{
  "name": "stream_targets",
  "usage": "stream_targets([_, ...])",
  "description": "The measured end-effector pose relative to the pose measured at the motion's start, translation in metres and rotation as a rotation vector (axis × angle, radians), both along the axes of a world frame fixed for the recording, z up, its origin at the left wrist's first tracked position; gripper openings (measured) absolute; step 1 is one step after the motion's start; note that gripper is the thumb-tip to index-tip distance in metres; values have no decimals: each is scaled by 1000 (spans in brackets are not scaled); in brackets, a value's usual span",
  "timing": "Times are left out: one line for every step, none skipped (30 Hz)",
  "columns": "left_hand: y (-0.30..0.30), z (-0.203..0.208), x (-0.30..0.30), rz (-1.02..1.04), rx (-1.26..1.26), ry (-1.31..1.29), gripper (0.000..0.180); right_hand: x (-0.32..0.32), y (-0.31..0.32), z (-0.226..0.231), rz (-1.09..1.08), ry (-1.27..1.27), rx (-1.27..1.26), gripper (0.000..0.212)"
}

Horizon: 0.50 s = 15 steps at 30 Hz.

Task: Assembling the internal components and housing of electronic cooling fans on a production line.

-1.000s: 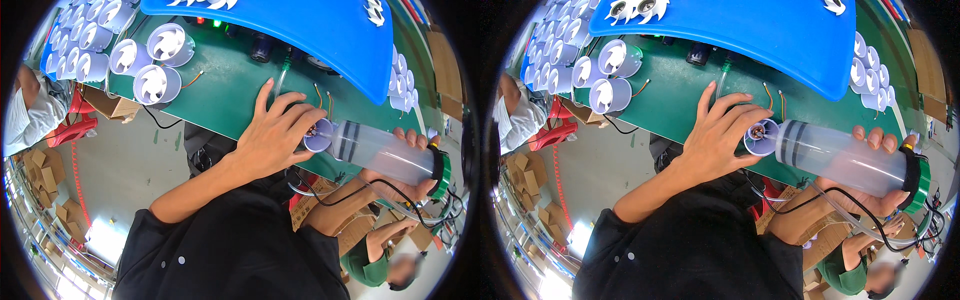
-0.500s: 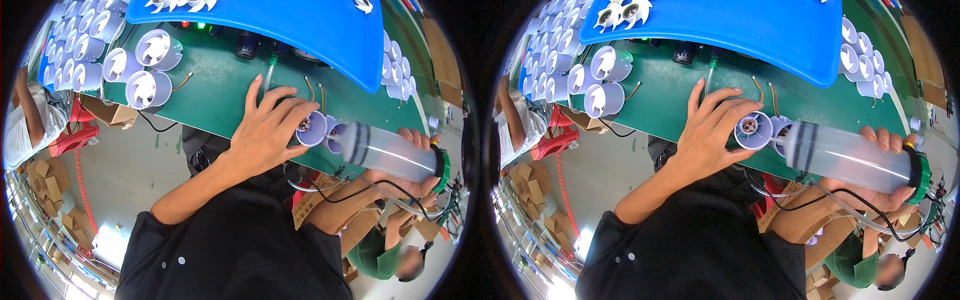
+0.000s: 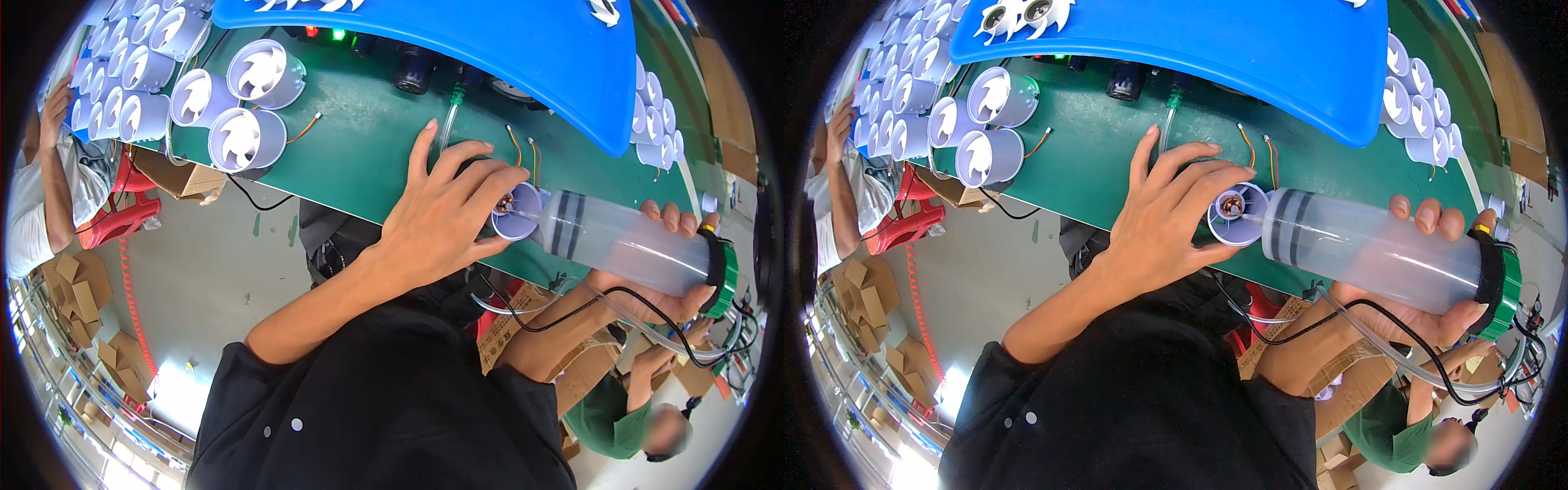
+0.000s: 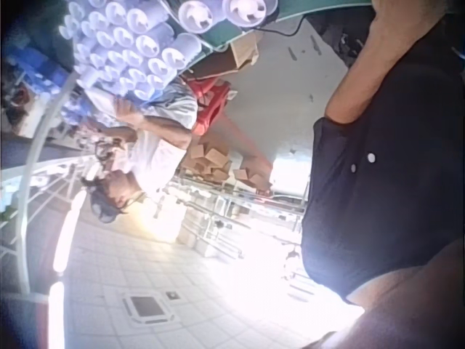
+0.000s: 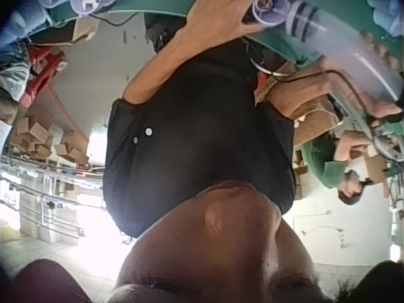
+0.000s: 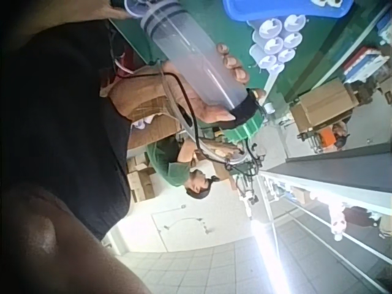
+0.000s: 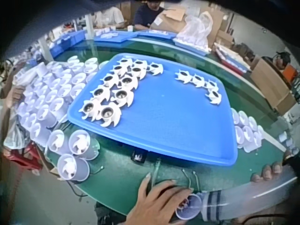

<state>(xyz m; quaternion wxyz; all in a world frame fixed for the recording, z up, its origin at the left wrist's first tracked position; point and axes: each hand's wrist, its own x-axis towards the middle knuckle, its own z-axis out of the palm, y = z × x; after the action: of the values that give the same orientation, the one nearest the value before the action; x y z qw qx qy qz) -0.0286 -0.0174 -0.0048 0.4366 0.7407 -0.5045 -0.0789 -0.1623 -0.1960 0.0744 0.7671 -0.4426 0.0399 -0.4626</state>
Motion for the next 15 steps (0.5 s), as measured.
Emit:
stream_targets([0,0,0,0,3,1,66,0,0,0,8,-3,-4,72])
stream_targets([0,0,0,-1,6,3,67,-1,-2,-1,8,-3,-4,72])
stream_targets([0,0,0,-1,5,3,67,-3,-5,-4,40,-9,-27,73])
stream_targets([0,0,0,-2,3,2,67,-5,-7,-5,71,-15,-49,75])
stream_targets([0,0,1,-3,0,1,67,-5,-8,-5,72,-15,-49,75])
stream_targets([0,0,0,-3,0,1,67,-6,-8,-4,80,-15,-47,75])
stream_targets([0,0,0,-3,1,4,67,-6,-8,-5,87,-17,-46,74])
stream_targets([0,0,0,-3,1,7,68,-6,-8,-4,87,-17,-45,74])
stream_targets([0,0,0,-4,1,7,68,-5,-8,-3,57,-13,-43,73])
stream_targets([0,0,0,-4,2,4,68,-5,-7,-3,28,-8,-41,72])
stream_targets([0,-1,0,-4,2,2,68,-4,-6,-3,28,-8,-41,72])
stream_targets([0,-1,0,-4,2,2,68,-4,-5,-2,21,-7,-39,73])
stream_targets([0,-2,0,-3,1,-2,68,-4,-4,-2,13,-5,-37,74])
stream_targets([0,-2,0,-1,1,-5,68,-4,-3,-2,13,-5,-37,74])
stream_targets([0,-1,0,-1,1,-5,68,-4,-3,-2,26,-13,-45,75])
